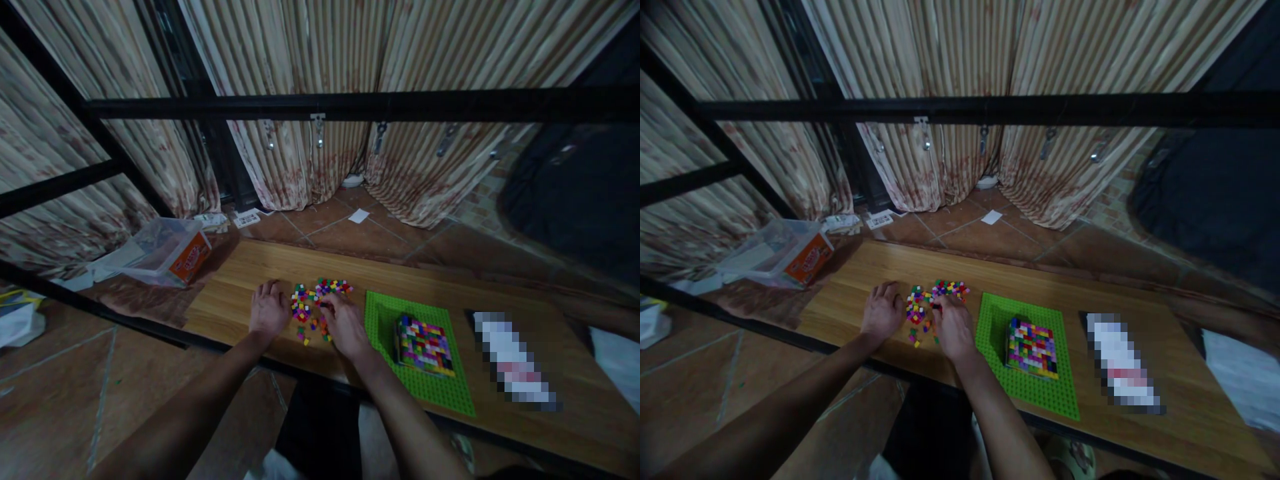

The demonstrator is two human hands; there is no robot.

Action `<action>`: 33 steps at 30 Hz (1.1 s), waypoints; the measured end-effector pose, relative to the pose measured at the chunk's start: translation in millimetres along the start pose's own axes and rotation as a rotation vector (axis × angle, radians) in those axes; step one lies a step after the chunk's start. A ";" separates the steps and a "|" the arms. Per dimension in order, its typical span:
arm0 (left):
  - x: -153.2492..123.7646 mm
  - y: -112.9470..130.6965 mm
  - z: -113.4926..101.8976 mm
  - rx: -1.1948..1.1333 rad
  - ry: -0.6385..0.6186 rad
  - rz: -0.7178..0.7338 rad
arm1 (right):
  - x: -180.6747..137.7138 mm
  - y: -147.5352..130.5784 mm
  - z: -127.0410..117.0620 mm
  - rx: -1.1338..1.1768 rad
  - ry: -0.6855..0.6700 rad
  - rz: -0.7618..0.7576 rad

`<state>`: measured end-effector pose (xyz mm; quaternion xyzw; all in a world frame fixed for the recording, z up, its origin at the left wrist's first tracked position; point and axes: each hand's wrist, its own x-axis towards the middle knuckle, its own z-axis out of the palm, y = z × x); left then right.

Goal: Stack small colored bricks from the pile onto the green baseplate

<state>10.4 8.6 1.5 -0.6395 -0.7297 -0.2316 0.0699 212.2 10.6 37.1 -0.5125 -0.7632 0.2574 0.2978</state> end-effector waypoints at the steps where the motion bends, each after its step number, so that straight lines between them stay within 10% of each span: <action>1: 0.3 -0.6 0.3 0.002 -0.001 0.003 | -5.0 -0.7 -4.0 0.065 0.024 0.034; 9: 3.9 -4.0 0.6 0.018 -0.006 0.025 | -58.1 -5.4 -52.2 0.284 0.285 0.101; 15: 5.7 -5.8 2.1 0.007 0.024 0.061 | -86.4 42.1 -93.6 0.159 0.470 0.249; 33: 6.2 -8.2 4.4 0.001 0.032 0.058 | -49.7 78.7 -138.2 -0.073 0.088 0.278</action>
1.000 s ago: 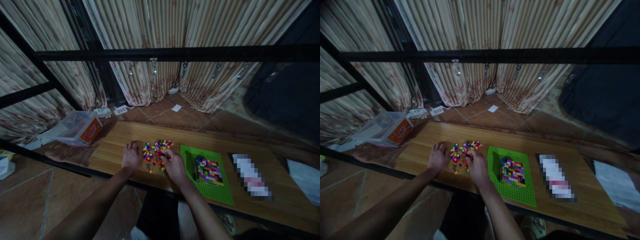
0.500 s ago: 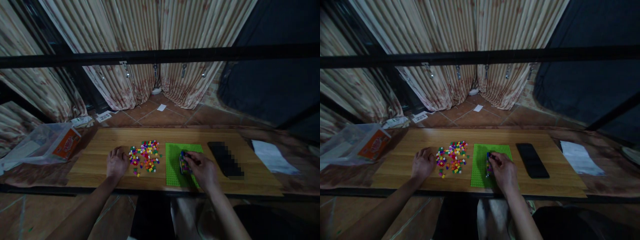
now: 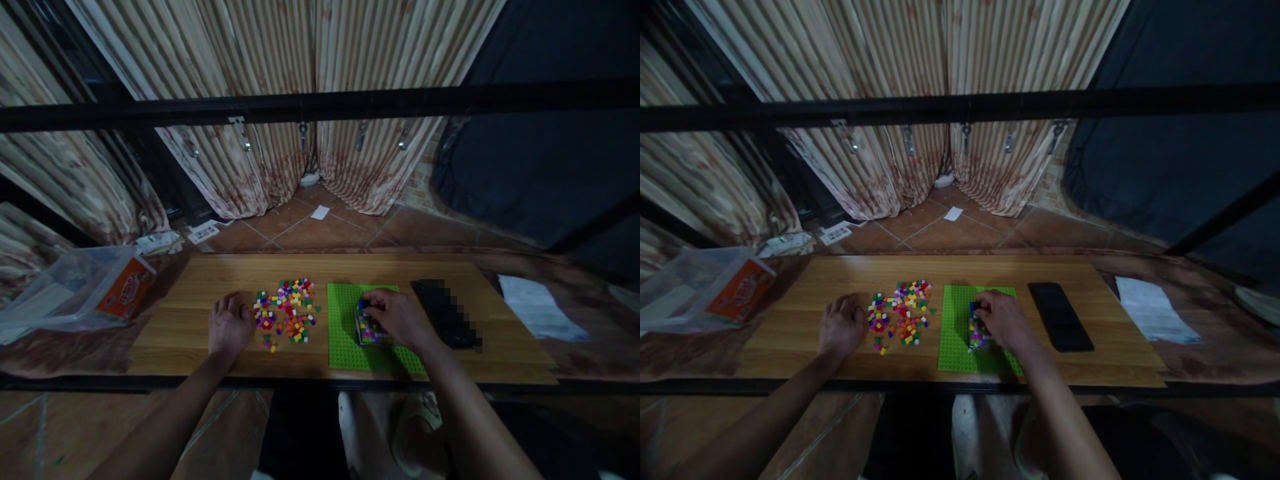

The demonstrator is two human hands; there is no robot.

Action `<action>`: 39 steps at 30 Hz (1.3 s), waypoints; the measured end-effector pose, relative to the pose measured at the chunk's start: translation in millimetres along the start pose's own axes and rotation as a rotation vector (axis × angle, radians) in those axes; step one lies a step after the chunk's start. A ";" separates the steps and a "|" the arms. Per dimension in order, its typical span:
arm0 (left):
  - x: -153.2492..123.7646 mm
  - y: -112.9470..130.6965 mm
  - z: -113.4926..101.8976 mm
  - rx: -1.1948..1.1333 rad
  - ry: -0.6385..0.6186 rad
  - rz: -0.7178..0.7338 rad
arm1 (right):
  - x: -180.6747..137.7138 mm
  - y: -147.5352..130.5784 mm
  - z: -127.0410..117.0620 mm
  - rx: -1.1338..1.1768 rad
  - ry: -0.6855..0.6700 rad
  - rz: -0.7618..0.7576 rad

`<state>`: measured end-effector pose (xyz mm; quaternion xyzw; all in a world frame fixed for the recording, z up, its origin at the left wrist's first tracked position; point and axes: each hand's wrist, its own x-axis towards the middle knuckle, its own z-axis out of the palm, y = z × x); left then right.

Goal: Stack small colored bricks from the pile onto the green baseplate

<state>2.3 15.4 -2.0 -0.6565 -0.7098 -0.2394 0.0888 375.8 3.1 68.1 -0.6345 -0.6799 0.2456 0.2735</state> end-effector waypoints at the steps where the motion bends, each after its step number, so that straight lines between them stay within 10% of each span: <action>1: 0.2 0.1 -0.1 0.001 -0.003 0.001 | 1.0 0.5 -0.7 0.008 -0.010 0.002; 17: -0.5 3.9 -2.4 0.002 -0.016 -0.017 | -7.5 9.3 -3.4 0.014 0.159 -0.015; 39: -0.6 2.9 -1.5 0.013 -0.024 -0.017 | -2.9 19.2 9.9 0.257 0.064 0.146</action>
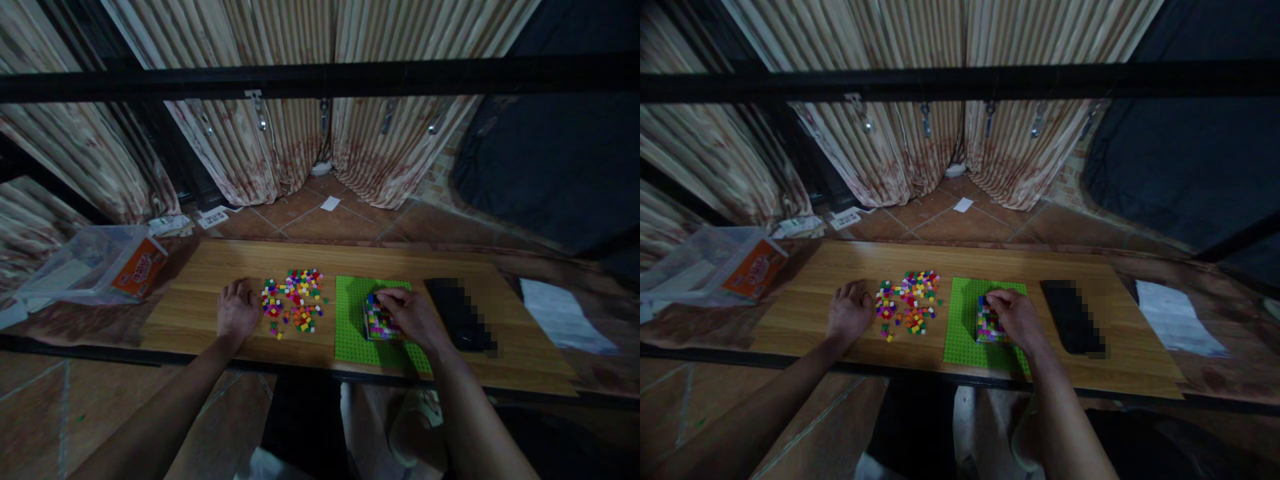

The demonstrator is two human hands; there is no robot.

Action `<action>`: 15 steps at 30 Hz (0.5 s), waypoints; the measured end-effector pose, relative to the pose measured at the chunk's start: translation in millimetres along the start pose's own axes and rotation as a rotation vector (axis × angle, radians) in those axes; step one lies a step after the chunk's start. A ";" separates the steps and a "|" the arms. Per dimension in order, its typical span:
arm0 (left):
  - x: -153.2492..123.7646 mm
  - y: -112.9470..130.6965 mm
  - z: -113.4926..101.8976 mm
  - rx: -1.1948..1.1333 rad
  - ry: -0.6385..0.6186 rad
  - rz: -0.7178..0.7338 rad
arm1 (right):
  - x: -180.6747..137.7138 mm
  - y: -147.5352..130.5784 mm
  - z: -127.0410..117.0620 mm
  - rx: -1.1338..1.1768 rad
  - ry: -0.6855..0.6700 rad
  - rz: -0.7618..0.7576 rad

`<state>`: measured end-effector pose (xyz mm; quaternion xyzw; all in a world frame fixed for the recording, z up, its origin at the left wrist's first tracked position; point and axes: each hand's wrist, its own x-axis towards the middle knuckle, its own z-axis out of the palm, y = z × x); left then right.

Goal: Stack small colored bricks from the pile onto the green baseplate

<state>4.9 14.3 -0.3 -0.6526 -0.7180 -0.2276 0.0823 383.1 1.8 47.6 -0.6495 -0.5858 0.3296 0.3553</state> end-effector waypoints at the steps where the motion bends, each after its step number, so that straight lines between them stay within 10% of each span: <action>1: 0.0 0.0 0.3 -0.001 0.004 -0.001 | 0.3 -0.1 -0.3 0.008 -0.017 0.016; 10: 0.1 2.2 -2.3 -0.002 -0.011 -0.013 | -1.1 0.5 -0.3 0.067 -0.071 0.022; 15: 0.0 2.8 -3.2 -0.018 -0.016 -0.009 | -8.2 7.2 0.2 0.183 0.199 -0.026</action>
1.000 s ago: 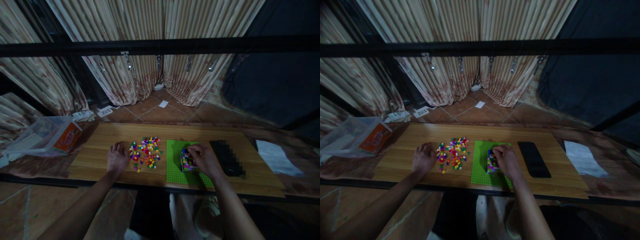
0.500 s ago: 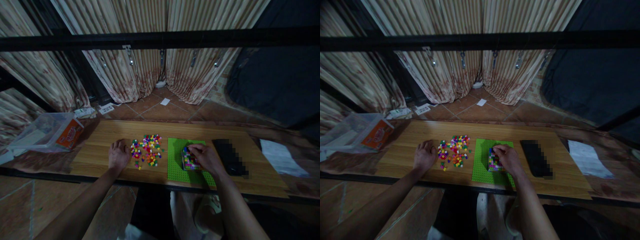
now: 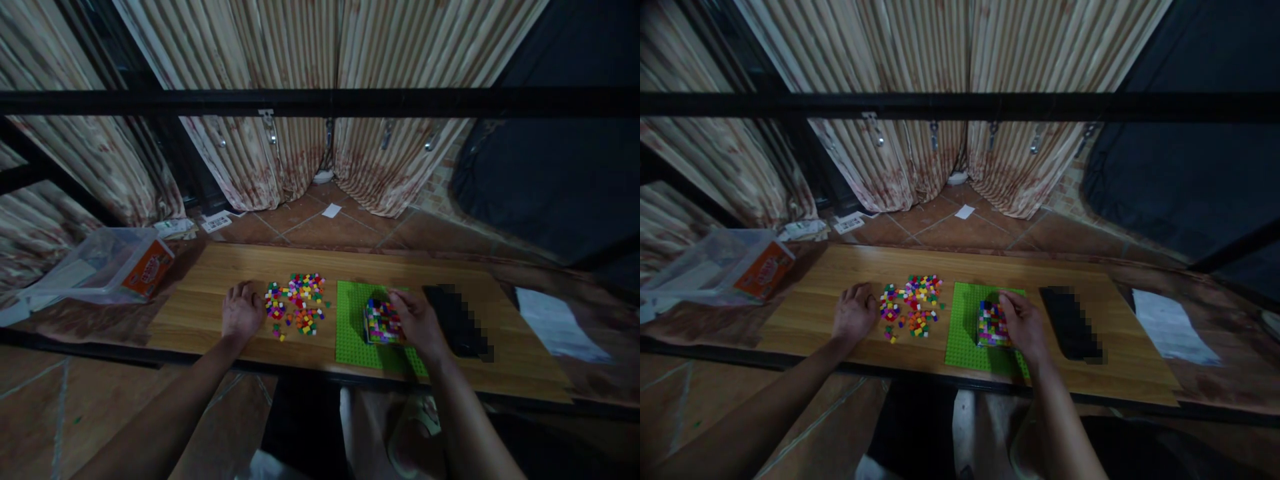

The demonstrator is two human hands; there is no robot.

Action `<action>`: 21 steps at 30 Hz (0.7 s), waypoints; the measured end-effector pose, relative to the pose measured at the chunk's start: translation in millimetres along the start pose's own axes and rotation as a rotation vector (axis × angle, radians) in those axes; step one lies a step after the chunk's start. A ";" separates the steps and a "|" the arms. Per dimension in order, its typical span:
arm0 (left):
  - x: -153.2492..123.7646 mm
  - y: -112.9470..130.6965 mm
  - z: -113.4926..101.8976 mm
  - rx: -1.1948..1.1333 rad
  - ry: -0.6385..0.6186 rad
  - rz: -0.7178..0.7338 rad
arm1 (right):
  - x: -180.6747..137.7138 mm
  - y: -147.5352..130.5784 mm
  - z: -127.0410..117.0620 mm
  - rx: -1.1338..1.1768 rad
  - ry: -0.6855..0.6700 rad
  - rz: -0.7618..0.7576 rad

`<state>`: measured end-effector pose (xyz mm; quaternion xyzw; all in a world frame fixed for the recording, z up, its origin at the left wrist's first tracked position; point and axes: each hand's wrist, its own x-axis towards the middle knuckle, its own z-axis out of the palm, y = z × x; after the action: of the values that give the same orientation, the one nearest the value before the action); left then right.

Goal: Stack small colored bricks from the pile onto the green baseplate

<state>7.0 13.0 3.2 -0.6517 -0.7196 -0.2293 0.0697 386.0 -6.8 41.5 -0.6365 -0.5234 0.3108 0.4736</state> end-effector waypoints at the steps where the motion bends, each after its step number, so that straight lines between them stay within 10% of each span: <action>1: -0.1 0.3 -0.2 -0.001 -0.001 -0.002 | -2.1 -0.7 -1.7 0.001 0.077 -0.026; 7: -1.6 3.0 -1.5 0.015 -0.011 -0.021 | -25.2 -32.7 4.1 -0.080 0.295 -0.204; 21: -5.2 5.7 -2.7 0.021 -0.012 -0.039 | -71.6 -59.5 153.7 -0.259 -0.364 -0.463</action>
<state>12.8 7.5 4.9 -0.6381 -0.7349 -0.2191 0.0680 208.3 -32.7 34.6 -0.4894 -0.7657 0.2341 0.3455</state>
